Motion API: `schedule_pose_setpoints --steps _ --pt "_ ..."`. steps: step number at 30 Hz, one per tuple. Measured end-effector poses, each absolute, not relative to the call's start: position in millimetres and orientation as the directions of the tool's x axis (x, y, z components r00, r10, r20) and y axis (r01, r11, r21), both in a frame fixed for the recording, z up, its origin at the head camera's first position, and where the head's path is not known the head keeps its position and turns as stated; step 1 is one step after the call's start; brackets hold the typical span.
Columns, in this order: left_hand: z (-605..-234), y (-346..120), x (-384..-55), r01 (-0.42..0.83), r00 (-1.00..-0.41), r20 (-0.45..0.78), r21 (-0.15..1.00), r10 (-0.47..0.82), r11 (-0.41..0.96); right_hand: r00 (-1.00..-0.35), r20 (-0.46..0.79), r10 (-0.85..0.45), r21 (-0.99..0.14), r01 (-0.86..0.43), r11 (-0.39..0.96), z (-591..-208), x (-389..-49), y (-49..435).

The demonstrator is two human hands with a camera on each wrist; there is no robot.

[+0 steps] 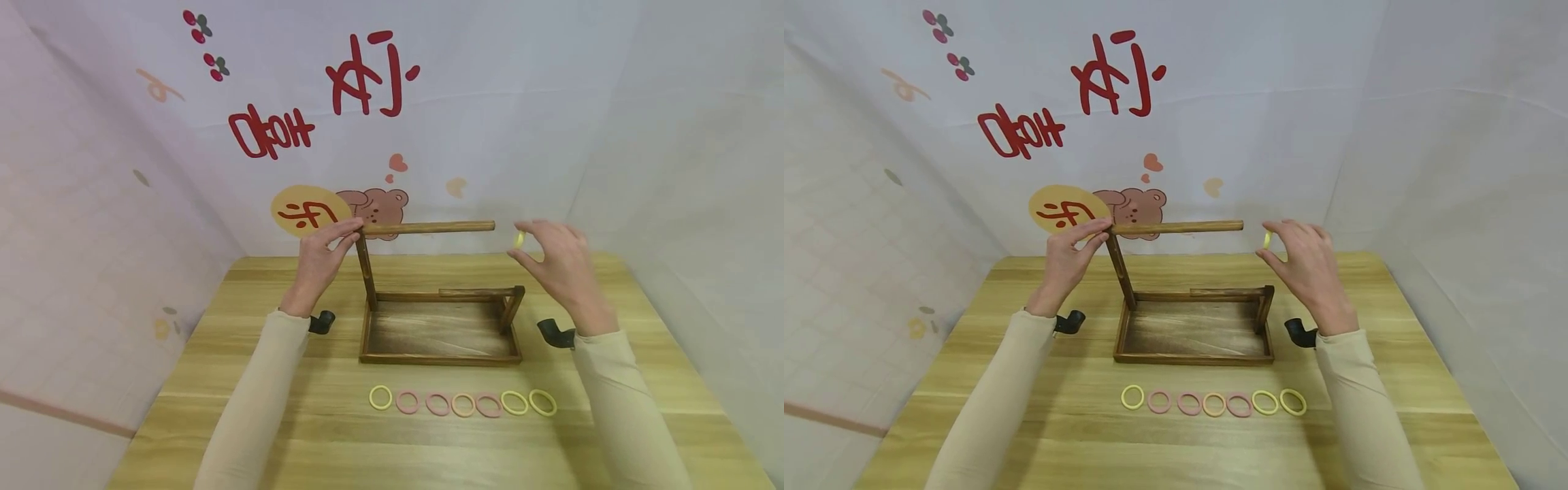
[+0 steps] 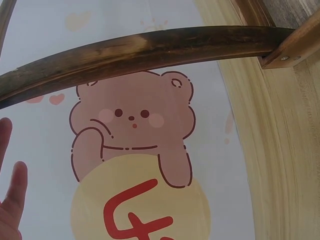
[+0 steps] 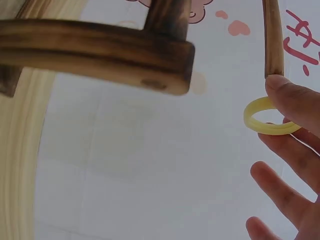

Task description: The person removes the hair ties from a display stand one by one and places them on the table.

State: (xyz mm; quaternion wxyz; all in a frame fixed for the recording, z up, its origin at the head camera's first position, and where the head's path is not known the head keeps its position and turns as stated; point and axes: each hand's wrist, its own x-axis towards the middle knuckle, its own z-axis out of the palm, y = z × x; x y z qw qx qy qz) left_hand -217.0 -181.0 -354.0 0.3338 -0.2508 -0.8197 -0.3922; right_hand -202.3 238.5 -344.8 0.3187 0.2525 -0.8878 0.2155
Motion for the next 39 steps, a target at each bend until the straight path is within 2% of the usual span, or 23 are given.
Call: schedule_pose_setpoints --steps 3,10,14,19,30,39 --pt "-354.3 -181.4 -217.2 0.682 -0.643 0.751 0.474 0.148 0.556 -0.675 0.669 -0.311 -0.223 -0.582 0.782 -347.4 -197.5 243.2" --pt "-355.7 -180.7 -217.6 0.685 -0.639 0.755 0.471 0.148 0.555 -0.775 0.57 -0.272 -0.335 -0.522 0.784 -351.3 -184.8 250.9" --pt "-356.6 -179.2 -217.2 0.697 -0.627 0.764 0.467 0.148 0.544 -0.796 0.55 -0.254 -0.374 -0.507 0.777 -357.4 -177.2 256.9" --pt "-359.1 -178.6 -218.1 0.716 -0.592 0.794 0.442 0.135 0.54 -0.818 0.513 -0.26 -0.37 -0.483 0.793 -365.2 -163.2 264.1" --pt "-360.7 -179.4 -219.8 0.717 -0.58 0.804 0.426 0.133 0.552 -0.842 0.444 -0.307 -0.336 -0.474 0.814 -387.8 -139.3 282.4" --pt "-361.6 -178.3 -220.2 0.71 -0.571 0.81 0.403 0.137 0.577 -0.82 0.435 -0.371 -0.313 -0.524 0.792 -405.4 -124.0 292.1"
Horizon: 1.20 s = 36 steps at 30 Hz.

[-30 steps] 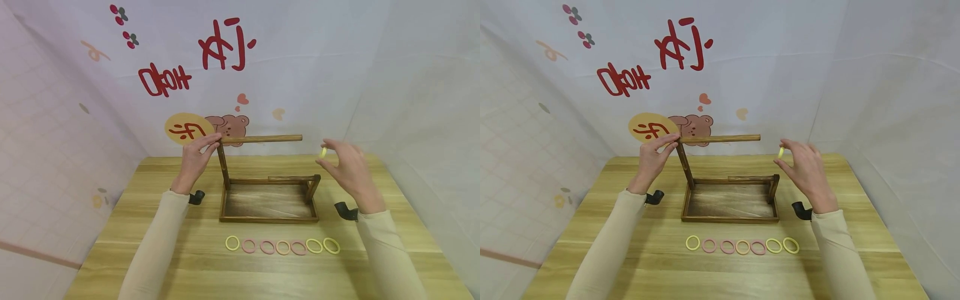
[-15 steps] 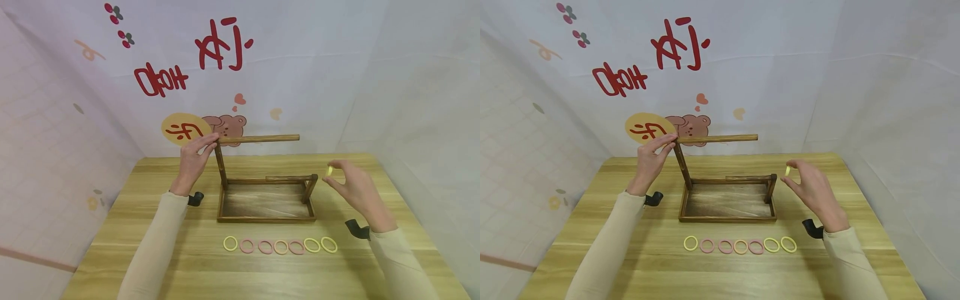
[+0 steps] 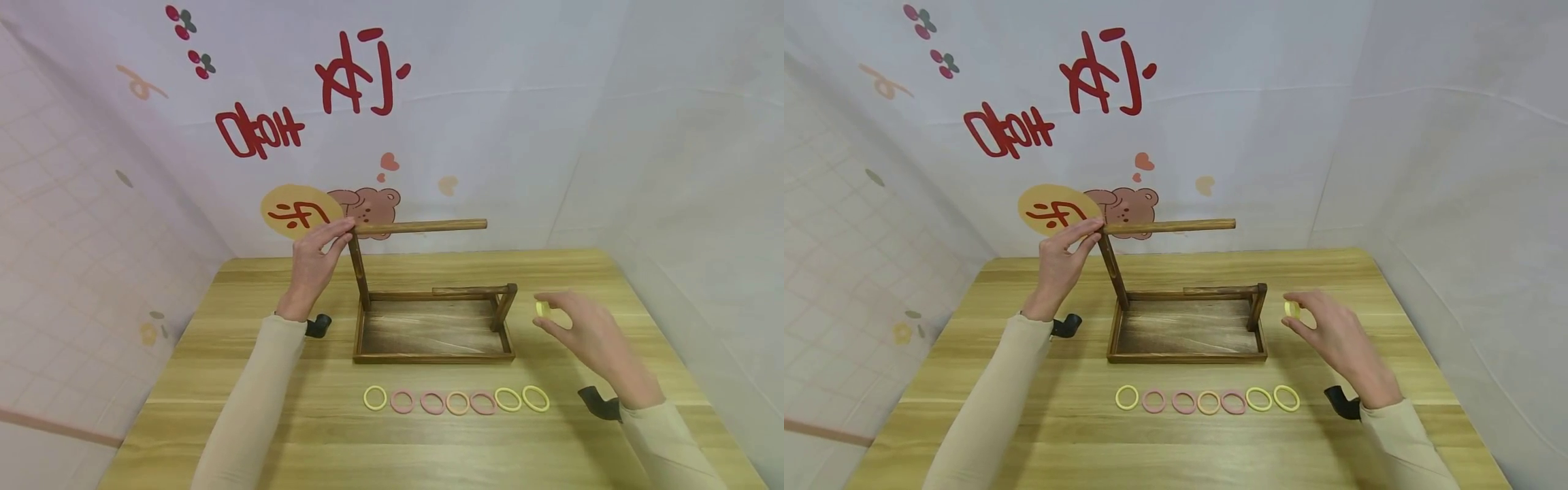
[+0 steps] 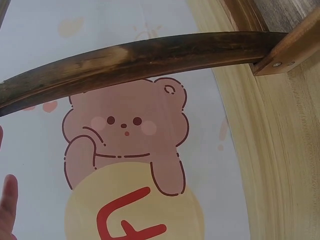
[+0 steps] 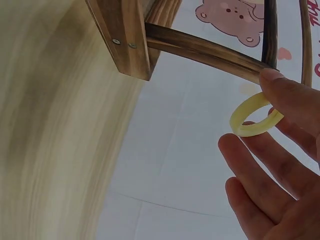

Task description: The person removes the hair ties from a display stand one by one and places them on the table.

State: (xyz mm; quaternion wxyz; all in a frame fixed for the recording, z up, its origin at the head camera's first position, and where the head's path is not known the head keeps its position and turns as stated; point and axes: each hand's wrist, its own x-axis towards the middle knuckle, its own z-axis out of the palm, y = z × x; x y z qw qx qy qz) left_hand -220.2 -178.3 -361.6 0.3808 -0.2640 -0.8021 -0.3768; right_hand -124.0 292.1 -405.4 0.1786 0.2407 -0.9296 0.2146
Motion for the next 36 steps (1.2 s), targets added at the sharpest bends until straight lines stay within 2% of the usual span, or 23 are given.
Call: schedule_pose_setpoints --steps 16,25,36 --pt "-363.2 -176.6 -219.3 0.709 -0.576 0.809 0.423 0.117 0.564 -0.874 0.29 -0.39 -0.357 -0.477 0.803 -426.5 -103.2 314.9" --pt "-362.4 -176.3 -219.2 0.705 -0.586 0.802 0.435 0.116 0.56 -0.868 0.254 -0.427 -0.363 -0.494 0.79 -440.3 -91.8 325.1" --pt "-361.6 -176.5 -219.4 0.704 -0.587 0.801 0.437 0.113 0.559 -0.792 0.337 -0.509 -0.291 -0.602 0.744 -465.0 -81.8 332.0"
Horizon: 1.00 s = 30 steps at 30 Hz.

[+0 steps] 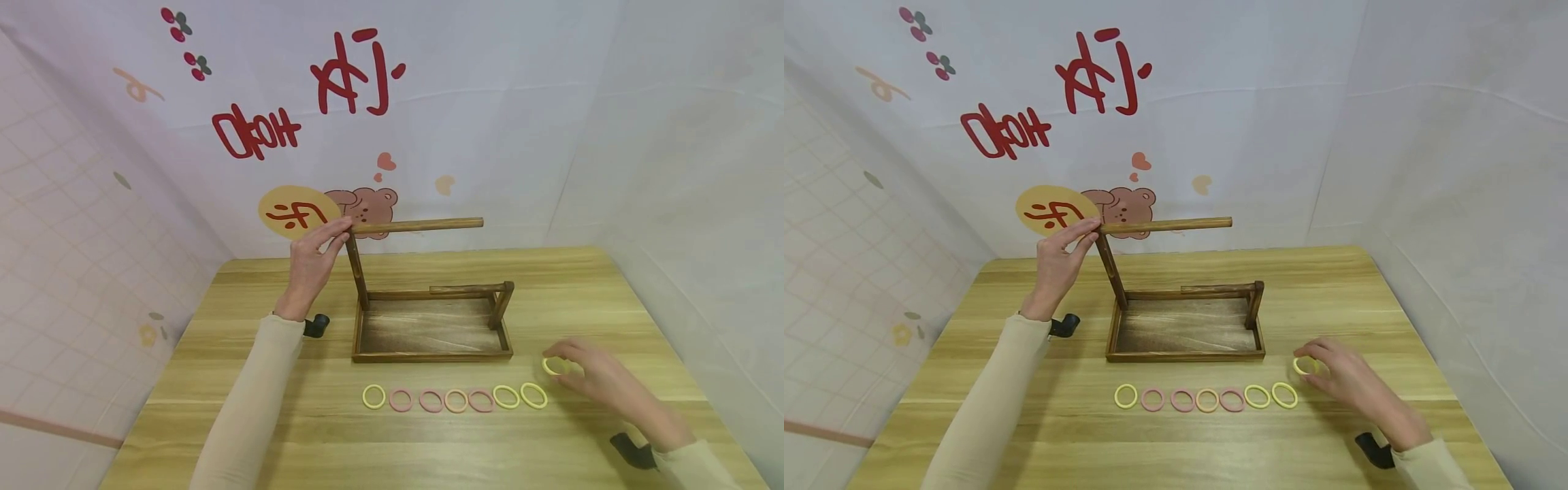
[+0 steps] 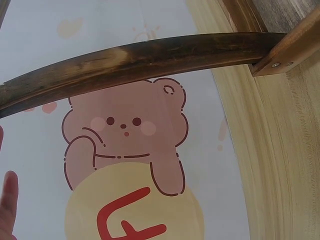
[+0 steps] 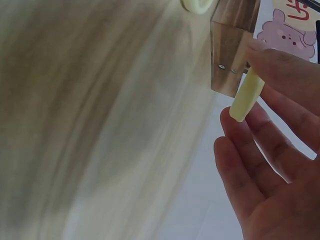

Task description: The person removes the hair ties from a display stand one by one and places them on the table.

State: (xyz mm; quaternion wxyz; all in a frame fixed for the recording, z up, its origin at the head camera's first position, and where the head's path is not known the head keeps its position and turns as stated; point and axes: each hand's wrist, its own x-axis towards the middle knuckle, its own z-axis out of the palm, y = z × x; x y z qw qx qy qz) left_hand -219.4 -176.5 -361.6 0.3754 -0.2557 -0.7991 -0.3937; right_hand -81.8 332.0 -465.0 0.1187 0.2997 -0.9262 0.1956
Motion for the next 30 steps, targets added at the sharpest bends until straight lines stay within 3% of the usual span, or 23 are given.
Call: schedule_pose_setpoints --steps 5,15,30 --pt "-362.0 -175.9 -220.2 0.697 -0.594 0.797 0.441 0.11 0.565 -0.788 0.32 -0.525 -0.282 -0.609 0.742 -471.7 -77.0 335.2" --pt "-361.0 -175.3 -219.6 0.698 -0.6 0.792 0.453 0.109 0.554 -0.864 0.18 -0.47 -0.384 -0.501 0.775 -481.6 -65.2 333.1" --pt "-359.0 -179.3 -217.4 0.695 -0.611 0.784 0.465 0.108 0.548 -0.8 0.264 -0.539 -0.342 -0.601 0.723 -493.5 -63.8 338.5"
